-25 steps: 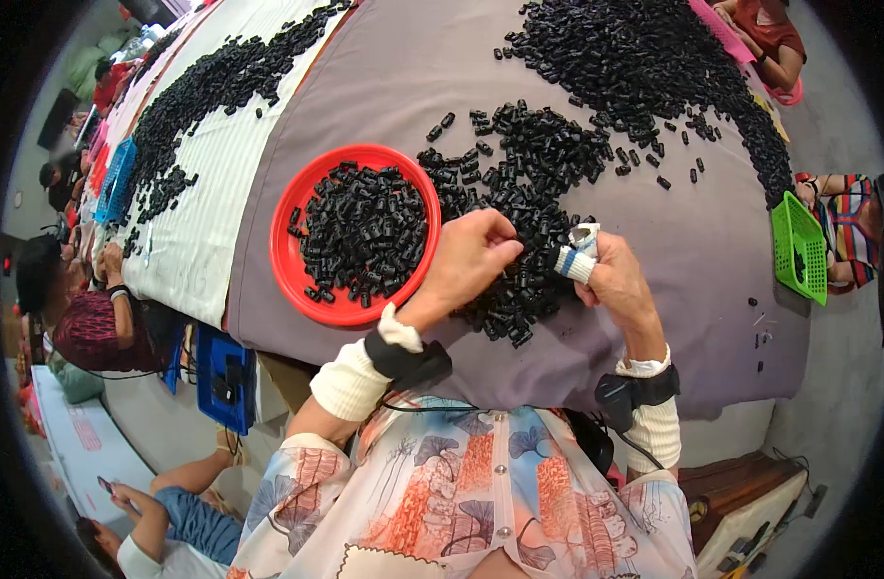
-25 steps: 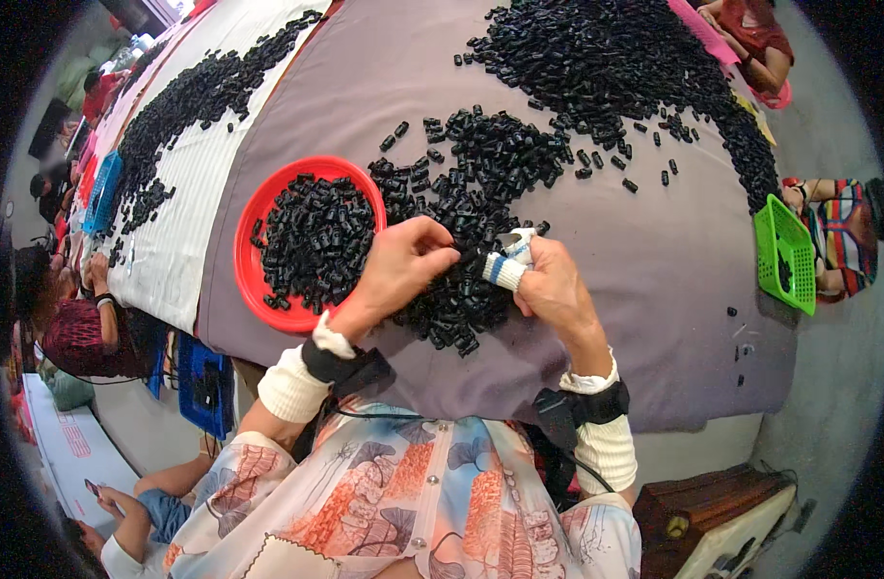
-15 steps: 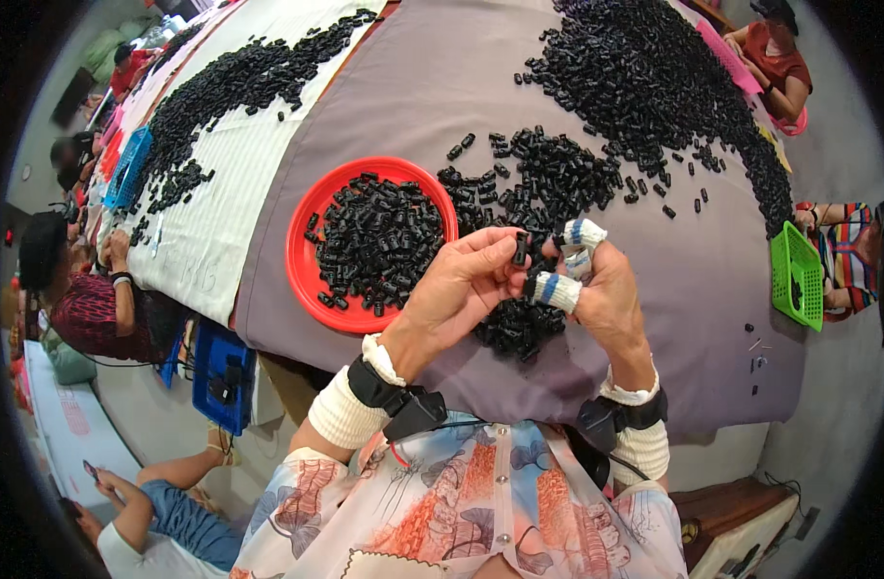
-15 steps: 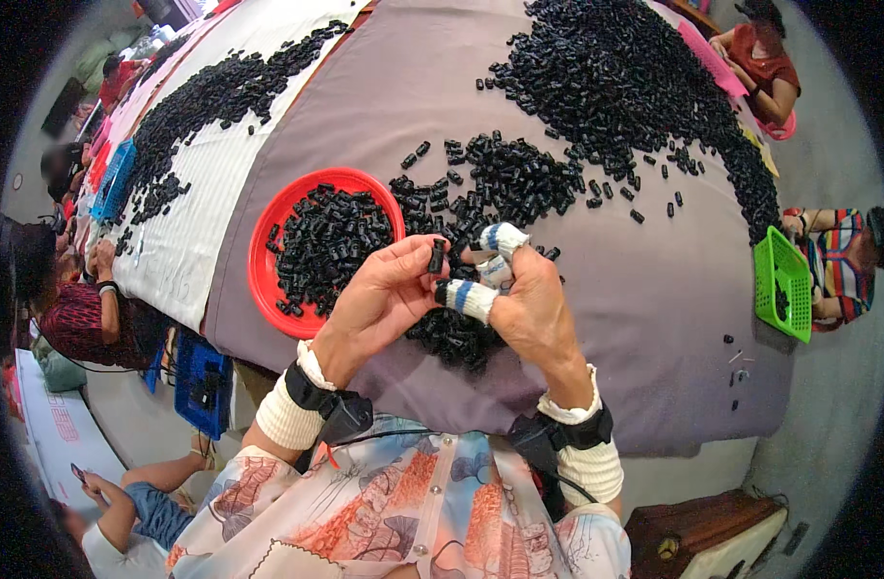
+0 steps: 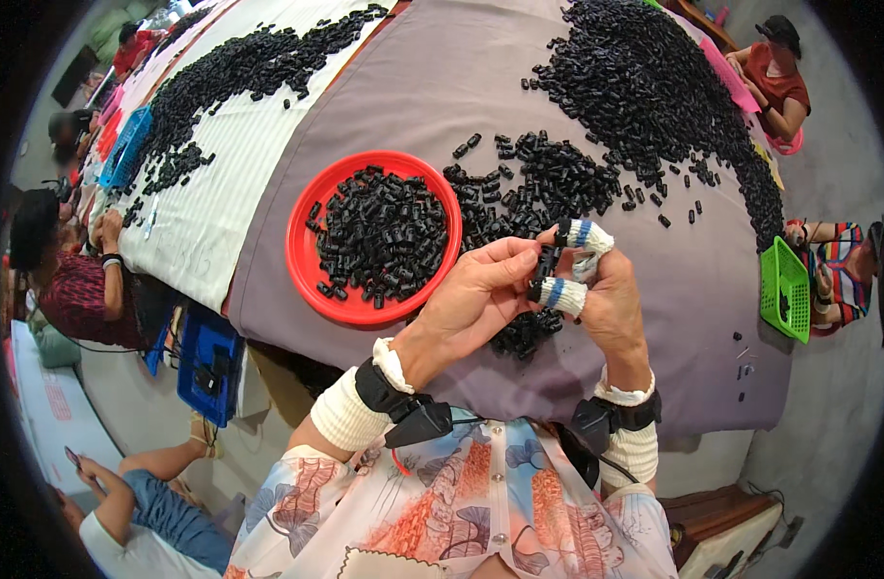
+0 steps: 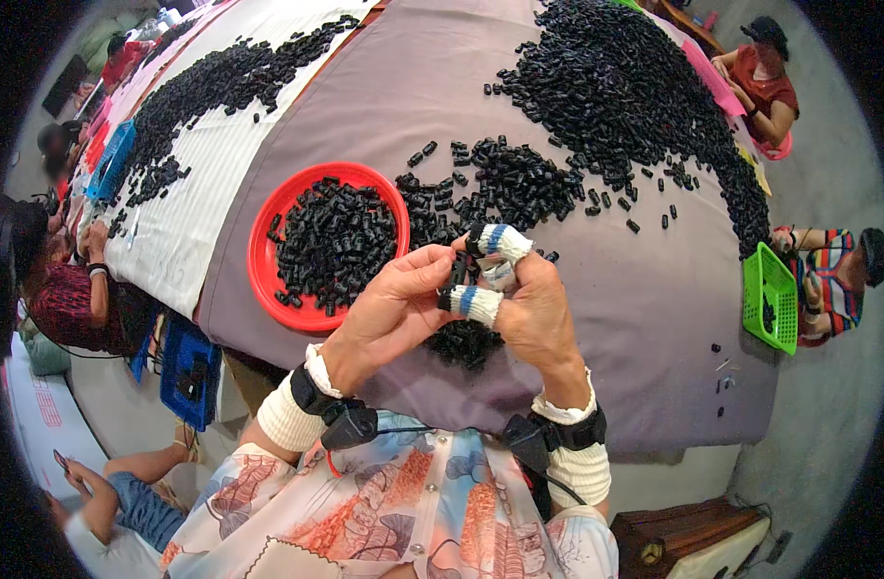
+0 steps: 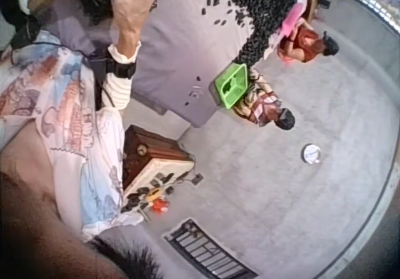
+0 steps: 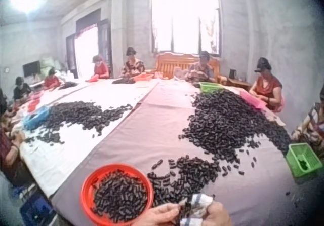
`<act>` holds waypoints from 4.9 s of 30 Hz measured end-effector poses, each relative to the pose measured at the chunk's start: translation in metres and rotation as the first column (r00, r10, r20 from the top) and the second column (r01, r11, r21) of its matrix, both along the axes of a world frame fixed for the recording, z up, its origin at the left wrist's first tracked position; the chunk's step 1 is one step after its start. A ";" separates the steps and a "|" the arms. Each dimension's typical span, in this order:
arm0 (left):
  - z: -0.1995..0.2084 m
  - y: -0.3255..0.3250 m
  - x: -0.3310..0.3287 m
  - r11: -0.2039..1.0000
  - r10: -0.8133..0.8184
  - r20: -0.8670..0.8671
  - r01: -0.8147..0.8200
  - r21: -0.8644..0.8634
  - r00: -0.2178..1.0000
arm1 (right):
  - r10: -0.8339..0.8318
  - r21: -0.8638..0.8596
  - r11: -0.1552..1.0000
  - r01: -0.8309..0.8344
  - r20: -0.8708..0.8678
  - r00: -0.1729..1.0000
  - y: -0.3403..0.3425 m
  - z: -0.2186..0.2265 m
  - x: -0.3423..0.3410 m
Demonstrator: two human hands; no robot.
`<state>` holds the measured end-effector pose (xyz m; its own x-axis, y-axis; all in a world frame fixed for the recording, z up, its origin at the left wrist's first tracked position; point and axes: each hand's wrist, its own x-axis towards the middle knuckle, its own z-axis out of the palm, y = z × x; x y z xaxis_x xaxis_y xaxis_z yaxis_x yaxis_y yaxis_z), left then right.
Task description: Assembling small black tubes into a white fabric strip manually.
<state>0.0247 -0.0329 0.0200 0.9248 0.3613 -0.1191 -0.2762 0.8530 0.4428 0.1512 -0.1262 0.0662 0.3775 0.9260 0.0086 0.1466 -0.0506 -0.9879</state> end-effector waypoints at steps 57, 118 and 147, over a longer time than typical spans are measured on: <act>0.015 -0.003 0.006 0.909 0.089 -0.407 0.093 0.406 0.909 | 0.082 -0.068 0.995 -0.070 0.192 0.978 -0.006 -0.009 0.019; 0.005 -0.003 0.012 0.996 0.074 -0.089 -0.070 0.049 0.993 | 0.236 -0.358 0.923 -0.141 0.238 0.942 0.006 0.003 0.024; 0.006 -0.008 0.010 0.997 0.077 -0.089 -0.077 -0.004 0.993 | 0.196 -0.229 0.964 -0.133 0.279 0.940 0.003 -0.007 0.023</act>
<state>0.0352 -0.0411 0.0261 0.8799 0.4296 -0.2029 -0.3008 0.8343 0.4620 0.1741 -0.1232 0.0596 0.2290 0.9684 -0.0990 0.4552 -0.1964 -0.8685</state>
